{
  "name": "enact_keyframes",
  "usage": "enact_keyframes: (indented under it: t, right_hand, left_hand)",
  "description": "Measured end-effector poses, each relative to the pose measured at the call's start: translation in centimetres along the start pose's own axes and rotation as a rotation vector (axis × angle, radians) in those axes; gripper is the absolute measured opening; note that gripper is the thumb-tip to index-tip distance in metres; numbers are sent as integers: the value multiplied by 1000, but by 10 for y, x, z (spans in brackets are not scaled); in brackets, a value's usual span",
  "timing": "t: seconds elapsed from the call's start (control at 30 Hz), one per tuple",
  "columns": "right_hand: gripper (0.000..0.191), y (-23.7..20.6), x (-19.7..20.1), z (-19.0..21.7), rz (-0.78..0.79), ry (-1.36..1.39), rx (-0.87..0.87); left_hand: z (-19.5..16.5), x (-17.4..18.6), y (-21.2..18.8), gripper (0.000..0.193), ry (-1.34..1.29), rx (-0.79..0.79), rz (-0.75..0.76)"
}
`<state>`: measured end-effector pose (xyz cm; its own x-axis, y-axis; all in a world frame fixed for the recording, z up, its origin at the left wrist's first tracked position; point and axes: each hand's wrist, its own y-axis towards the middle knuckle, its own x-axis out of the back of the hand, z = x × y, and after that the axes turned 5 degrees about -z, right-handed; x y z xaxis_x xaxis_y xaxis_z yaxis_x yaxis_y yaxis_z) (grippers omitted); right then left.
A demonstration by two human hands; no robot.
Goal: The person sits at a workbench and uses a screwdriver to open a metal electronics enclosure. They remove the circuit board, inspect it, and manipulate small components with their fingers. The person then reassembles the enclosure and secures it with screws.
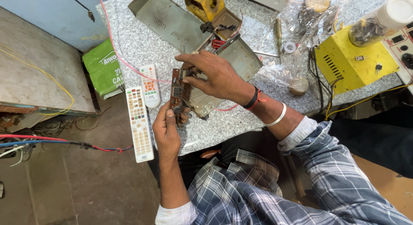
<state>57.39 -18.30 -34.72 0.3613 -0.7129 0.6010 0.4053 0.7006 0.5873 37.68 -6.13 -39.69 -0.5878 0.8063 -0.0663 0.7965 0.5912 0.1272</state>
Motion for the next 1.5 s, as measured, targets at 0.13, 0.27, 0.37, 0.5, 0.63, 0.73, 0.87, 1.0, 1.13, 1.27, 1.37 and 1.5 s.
enact_keyframes:
  t: [0.13,0.27,0.37,0.5,0.63,0.73,0.87,1.0,1.13,1.27,1.37,1.5]
  right_hand:
    - [56,0,0,-1,12,-5,15]
    - [53,0,-1,-3,54,-20,-1]
    - [54,0,-1,-4,48,-12,7]
    - [53,-1,-1,-4,36,-19,45]
    - [53,0,-1,-3,40,-16,39]
    - [52,0,0,-2,40,-13,38]
    - [53,0,2,-1,31,-21,45]
    - [52,1,2,0,31,-33,51]
    - [49,2,3,0,38,-20,35]
    - [48,2,2,0,30,-28,67]
    - [47,2,1,0,51,-13,38]
    - [46,3,2,1,38,-17,52]
  left_hand:
    - [-1,0,1,51,19,-6,0]
    - [-3,-1,0,51,34,29,-8]
    - [-3,-1,0,51,45,29,-15]
    - [-3,-1,-1,51,40,42,-22]
    - [-2,-1,-1,51,56,36,-26]
    - [-1,0,-1,50,29,27,-12]
    - [-1,0,-1,49,45,32,-12]
    - [-1,0,0,47,58,23,-8]
    - [-2,1,0,46,53,30,-2]
    - [-2,1,0,45,45,45,-9]
    - [-1,1,-1,45,39,45,-12]
    - [0,1,-1,45,44,42,-10]
